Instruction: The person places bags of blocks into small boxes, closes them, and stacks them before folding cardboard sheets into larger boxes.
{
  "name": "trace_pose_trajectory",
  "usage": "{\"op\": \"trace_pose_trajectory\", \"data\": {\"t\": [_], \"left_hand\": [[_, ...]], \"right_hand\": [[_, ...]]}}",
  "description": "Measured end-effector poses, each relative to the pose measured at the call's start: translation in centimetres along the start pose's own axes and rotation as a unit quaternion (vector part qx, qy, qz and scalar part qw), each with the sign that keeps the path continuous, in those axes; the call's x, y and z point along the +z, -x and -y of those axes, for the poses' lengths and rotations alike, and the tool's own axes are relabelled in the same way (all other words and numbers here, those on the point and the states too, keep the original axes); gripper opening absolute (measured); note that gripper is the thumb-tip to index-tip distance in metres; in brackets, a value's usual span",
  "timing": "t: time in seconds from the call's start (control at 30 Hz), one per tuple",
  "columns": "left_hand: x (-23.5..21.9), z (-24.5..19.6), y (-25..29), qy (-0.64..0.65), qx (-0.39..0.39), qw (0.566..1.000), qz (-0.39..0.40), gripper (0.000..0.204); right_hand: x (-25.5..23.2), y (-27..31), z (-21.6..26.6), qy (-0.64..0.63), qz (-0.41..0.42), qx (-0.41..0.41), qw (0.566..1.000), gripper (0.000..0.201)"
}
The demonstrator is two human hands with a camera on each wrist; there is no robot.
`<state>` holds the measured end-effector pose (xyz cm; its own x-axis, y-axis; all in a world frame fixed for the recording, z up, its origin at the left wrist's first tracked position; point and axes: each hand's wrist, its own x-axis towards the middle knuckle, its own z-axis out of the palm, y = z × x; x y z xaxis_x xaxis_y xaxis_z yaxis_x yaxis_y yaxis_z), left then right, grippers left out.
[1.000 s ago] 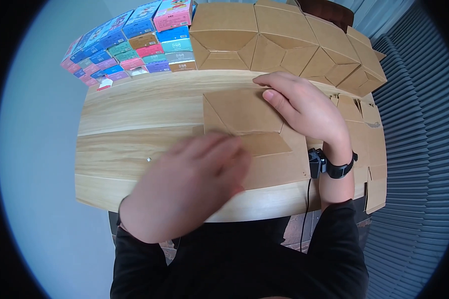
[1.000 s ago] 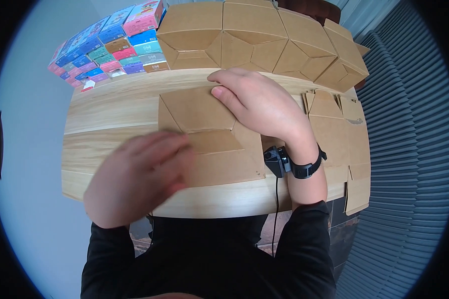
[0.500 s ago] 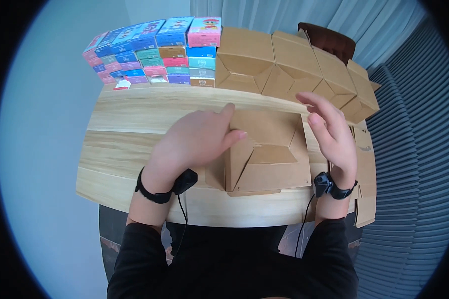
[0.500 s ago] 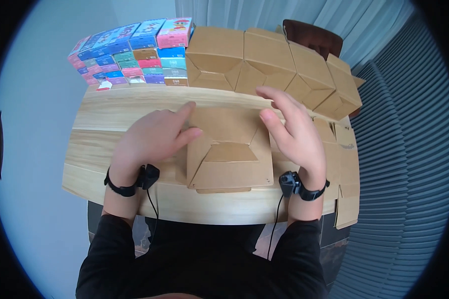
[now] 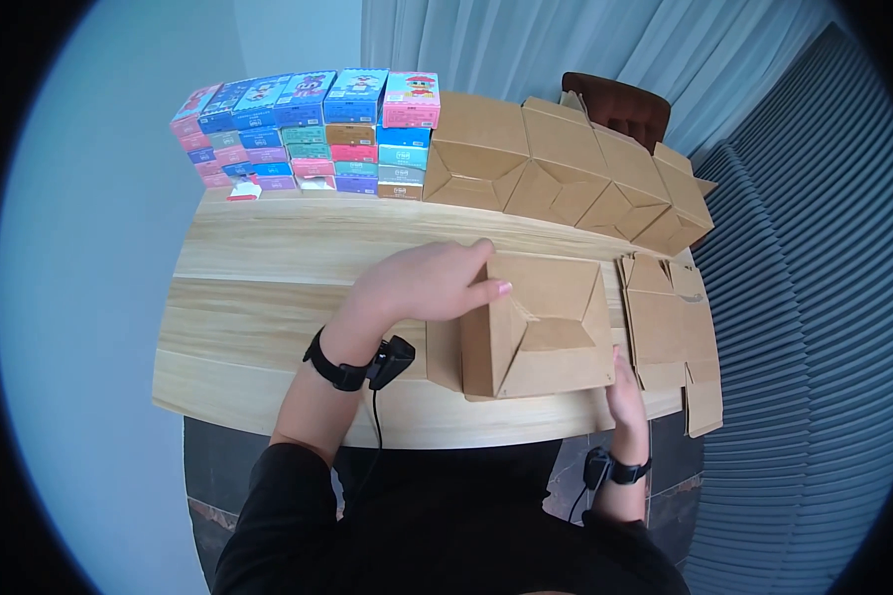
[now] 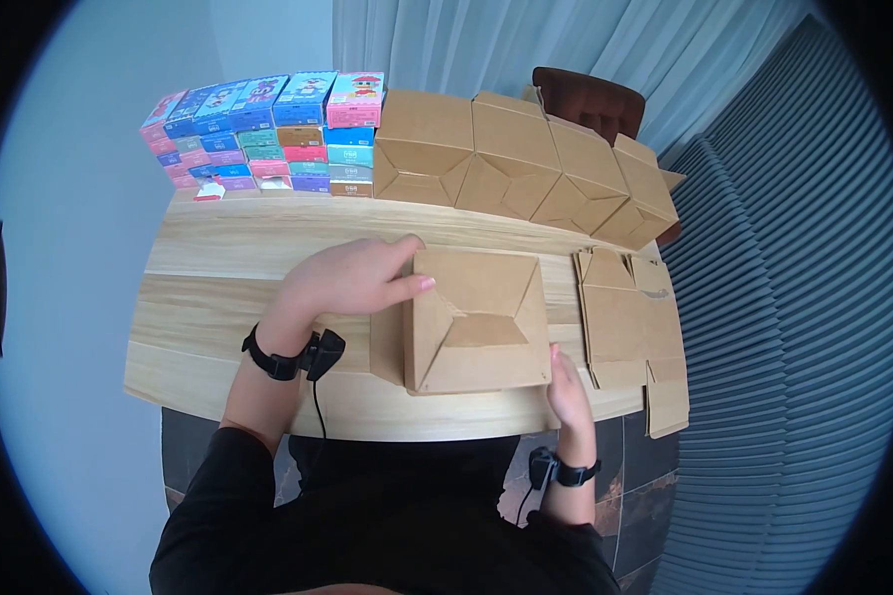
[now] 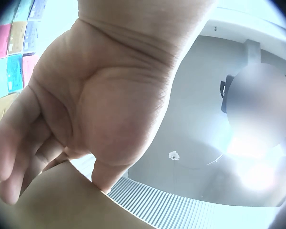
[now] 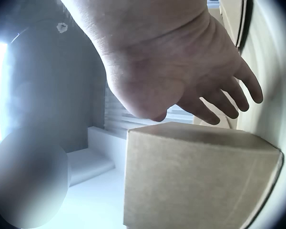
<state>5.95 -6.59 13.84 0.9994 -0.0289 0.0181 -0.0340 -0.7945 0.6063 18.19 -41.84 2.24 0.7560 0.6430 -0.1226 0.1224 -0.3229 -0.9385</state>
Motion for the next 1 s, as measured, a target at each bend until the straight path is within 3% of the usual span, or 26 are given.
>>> {"op": "trace_pose_trajectory", "data": {"t": [0.1,0.2,0.3,0.37,0.5,0.57,0.73,1.0], "left_hand": [[0.3,-2.6,0.8,0.005,0.016,1.0,0.006,0.042],[0.5,-4.9,2.2,0.008,0.061,0.998,-0.012,0.041],[0.8,-7.1,4.1,-0.025,0.121,0.992,-0.025,0.041],[2.0,-8.4,5.6,-0.061,0.155,0.986,-0.031,0.04],[4.5,-10.9,8.1,-0.188,0.225,0.942,-0.165,0.037],[4.6,-11.6,8.9,-0.206,0.259,0.919,-0.215,0.038],[3.9,-11.6,9.4,-0.166,0.302,0.906,-0.246,0.039],[3.1,-12.0,8.8,-0.116,0.329,0.898,-0.269,0.028]], "right_hand": [[2.8,3.7,-2.8,-0.056,-0.11,0.064,0.99,0.051],[4.6,6.1,-2.4,-0.27,-0.136,0.086,0.949,0.046],[4.2,7.7,-1.8,-0.343,-0.116,0.089,0.928,0.046],[4.7,8.0,-0.7,-0.401,-0.101,0.058,0.909,0.048],[7.6,7.2,1.8,-0.489,-0.132,-0.041,0.861,0.053],[7.7,6.8,3.2,-0.506,-0.13,-0.066,0.85,0.055],[6.9,6.0,4.3,-0.501,-0.078,-0.144,0.85,0.06],[5.2,5.2,4.1,-0.46,-0.104,-0.158,0.868,0.06]]}}
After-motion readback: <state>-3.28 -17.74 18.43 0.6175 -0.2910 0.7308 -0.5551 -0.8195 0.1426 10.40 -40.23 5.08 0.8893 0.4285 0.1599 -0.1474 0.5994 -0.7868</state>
